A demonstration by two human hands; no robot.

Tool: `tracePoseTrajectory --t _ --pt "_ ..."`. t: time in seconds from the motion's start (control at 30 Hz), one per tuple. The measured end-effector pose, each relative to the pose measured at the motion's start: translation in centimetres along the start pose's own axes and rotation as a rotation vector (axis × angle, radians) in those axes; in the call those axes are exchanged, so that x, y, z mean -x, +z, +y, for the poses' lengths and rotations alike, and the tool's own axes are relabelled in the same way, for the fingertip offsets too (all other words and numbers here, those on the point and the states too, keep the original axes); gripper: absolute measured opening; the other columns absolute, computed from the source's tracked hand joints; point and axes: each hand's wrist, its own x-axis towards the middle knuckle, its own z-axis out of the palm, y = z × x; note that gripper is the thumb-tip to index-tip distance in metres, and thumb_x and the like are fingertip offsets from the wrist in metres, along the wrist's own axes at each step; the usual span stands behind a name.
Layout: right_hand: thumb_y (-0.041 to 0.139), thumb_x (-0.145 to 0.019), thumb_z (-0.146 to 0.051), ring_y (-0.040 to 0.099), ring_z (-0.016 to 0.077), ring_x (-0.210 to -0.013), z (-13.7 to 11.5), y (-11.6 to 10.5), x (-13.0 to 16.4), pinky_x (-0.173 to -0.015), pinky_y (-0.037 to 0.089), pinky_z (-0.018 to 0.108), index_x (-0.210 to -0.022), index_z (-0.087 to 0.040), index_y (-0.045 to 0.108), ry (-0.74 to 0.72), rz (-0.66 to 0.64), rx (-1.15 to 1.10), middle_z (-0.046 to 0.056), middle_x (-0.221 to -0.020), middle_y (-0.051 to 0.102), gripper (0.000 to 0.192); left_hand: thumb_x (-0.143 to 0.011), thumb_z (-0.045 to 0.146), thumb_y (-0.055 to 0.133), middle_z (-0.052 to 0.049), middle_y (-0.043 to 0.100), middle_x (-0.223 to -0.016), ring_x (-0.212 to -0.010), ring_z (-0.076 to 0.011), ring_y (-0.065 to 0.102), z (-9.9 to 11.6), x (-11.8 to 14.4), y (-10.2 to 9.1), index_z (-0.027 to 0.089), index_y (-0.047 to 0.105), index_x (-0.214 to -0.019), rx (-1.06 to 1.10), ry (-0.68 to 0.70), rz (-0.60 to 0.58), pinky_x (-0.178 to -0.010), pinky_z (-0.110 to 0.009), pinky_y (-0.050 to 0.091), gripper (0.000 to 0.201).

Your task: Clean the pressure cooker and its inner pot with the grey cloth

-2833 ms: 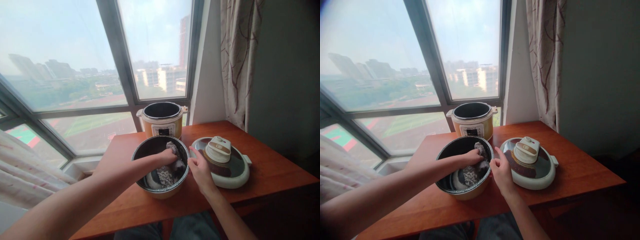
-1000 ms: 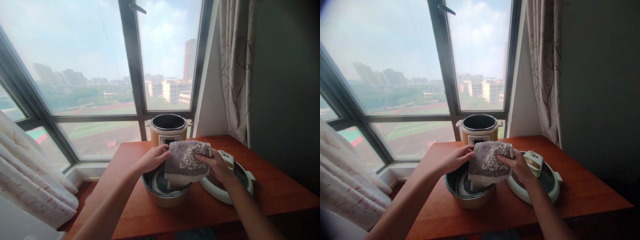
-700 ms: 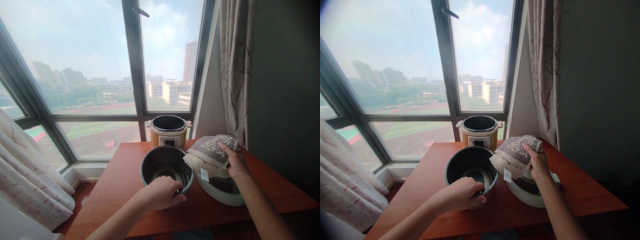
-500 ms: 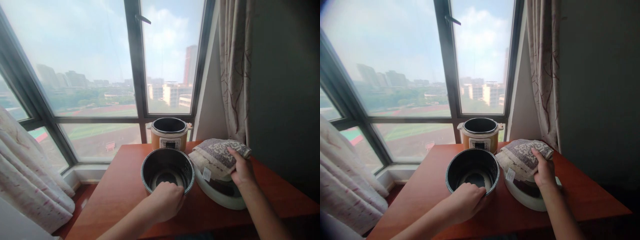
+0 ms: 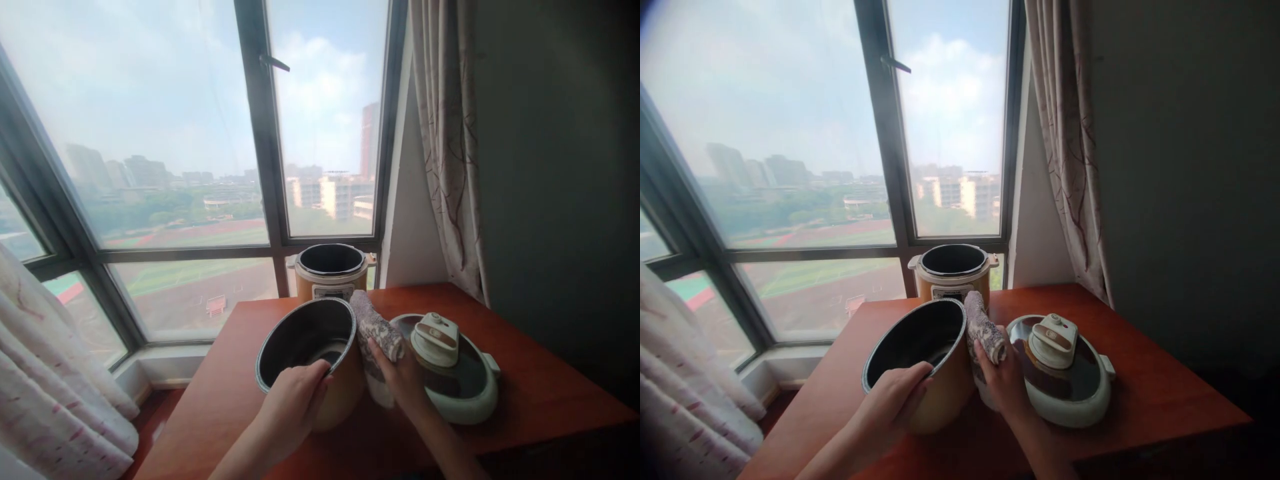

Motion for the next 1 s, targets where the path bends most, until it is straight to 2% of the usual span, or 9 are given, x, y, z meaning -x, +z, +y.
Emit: tracePoseTrajectory --t 0.1,0.17,0.27,0.43,0.6,0.67,0.83,0.93,1.0 --pt "0.059 -0.086 -0.028 0.059 0.0296 -0.118 -1.4 2.1 1.6 -0.102 0.045 0.051 -0.115 -0.025 0.058 -0.198 -0.172 0.035 0.011 -0.126 0.065 0.029 -0.099 0.043 0.036 -0.002 0.060 -0.067 -0.062 -0.0159 0.055 -0.2 0.6 -1.1 0.021 0.057 -0.080 0.121 -0.063 0.099 -0.059 -0.026 0.034 0.036" --pt "0.059 -0.081 -0.020 0.050 0.0294 -0.131 -2.4 2.7 2.7 -0.108 0.041 0.050 -0.112 -0.026 0.056 -0.346 -0.229 0.063 0.010 -0.138 0.058 0.032 -0.097 0.047 0.041 -0.001 0.059 -0.066 -0.063 -0.0162 0.054 -0.5 0.9 -1.9 0.021 0.058 -0.077 0.230 -0.130 0.162 -0.059 -0.025 0.037 0.037" --pt "0.061 -0.071 -0.016 0.044 0.0323 -0.135 -3.7 3.1 4.5 -0.111 0.038 0.050 -0.107 -0.024 0.057 -0.505 -0.313 0.174 0.010 -0.137 0.058 0.037 -0.092 0.054 0.050 -0.002 0.064 -0.072 -0.070 -0.0182 0.057 -1.1 0.9 -2.9 0.019 0.063 -0.078 0.476 -0.200 0.244 -0.064 -0.025 0.043 0.039" --pt "0.069 -0.066 -0.031 0.053 0.0367 -0.120 -4.6 4.3 6.3 -0.107 0.038 0.055 -0.145 -0.026 0.045 -0.650 -0.423 0.412 0.012 -0.130 0.060 0.082 -0.073 0.066 0.068 -0.002 0.064 -0.063 -0.066 -0.0205 0.060 -1.5 0.7 -3.1 0.016 0.072 -0.087 0.881 -0.345 0.374 -0.060 -0.027 0.049 0.052" --pt "0.067 -0.070 -0.040 0.031 0.0412 -0.143 -5.9 4.6 4.5 -0.119 0.007 0.063 -0.151 -0.031 0.039 -0.687 -0.428 0.553 0.010 -0.157 0.037 0.086 -0.069 0.068 0.071 0.000 0.060 -0.053 -0.050 -0.0180 0.056 -0.6 0.6 -1.9 0.015 0.075 -0.099 1.045 -0.449 0.484 -0.046 -0.026 0.044 0.060" --pt "0.066 -0.072 -0.040 0.026 0.0396 -0.146 -6.4 4.3 3.3 -0.120 0.005 0.060 -0.152 -0.029 0.038 -0.657 -0.450 0.577 0.008 -0.162 0.029 0.085 -0.069 0.067 0.072 -0.001 0.063 -0.056 -0.050 -0.0179 0.058 -0.2 0.4 -1.3 0.016 0.074 -0.102 1.093 -0.452 0.514 -0.046 -0.026 0.045 0.061" --pt "0.065 -0.075 -0.039 0.032 0.0359 -0.143 -6.9 3.6 -0.1 -0.120 0.014 0.055 -0.148 -0.025 0.045 -0.544 -0.426 0.571 0.010 -0.157 0.039 0.077 -0.070 0.064 0.074 -0.002 0.066 -0.057 -0.045 -0.0160 0.054 0.4 0.3 -0.2 0.015 0.074 -0.106 1.089 -0.500 0.531 -0.043 -0.024 0.042 0.061" --pt "0.064 -0.076 -0.034 0.043 0.0324 -0.135 -6.9 3.6 -2.8 -0.116 0.027 0.049 -0.139 -0.022 0.055 -0.484 -0.405 0.519 0.012 -0.146 0.052 0.065 -0.073 0.066 0.070 0.000 0.059 -0.048 -0.039 -0.0150 0.049 0.4 0.9 -0.2 0.015 0.074 -0.109 1.012 -0.554 0.509 -0.038 -0.024 0.038 0.063" --pt "0.062 -0.078 -0.029 0.053 0.0292 -0.124 -6.7 3.7 -4.9 -0.110 0.036 0.044 -0.129 -0.022 0.062 -0.425 -0.458 0.458 0.010 -0.135 0.061 0.052 -0.075 0.067 0.069 0.001 0.056 -0.045 -0.041 -0.0166 0.051 0.3 1.4 -0.2 0.015 0.075 -0.108 0.977 -0.551 0.510 -0.040 -0.024 0.039 0.062"
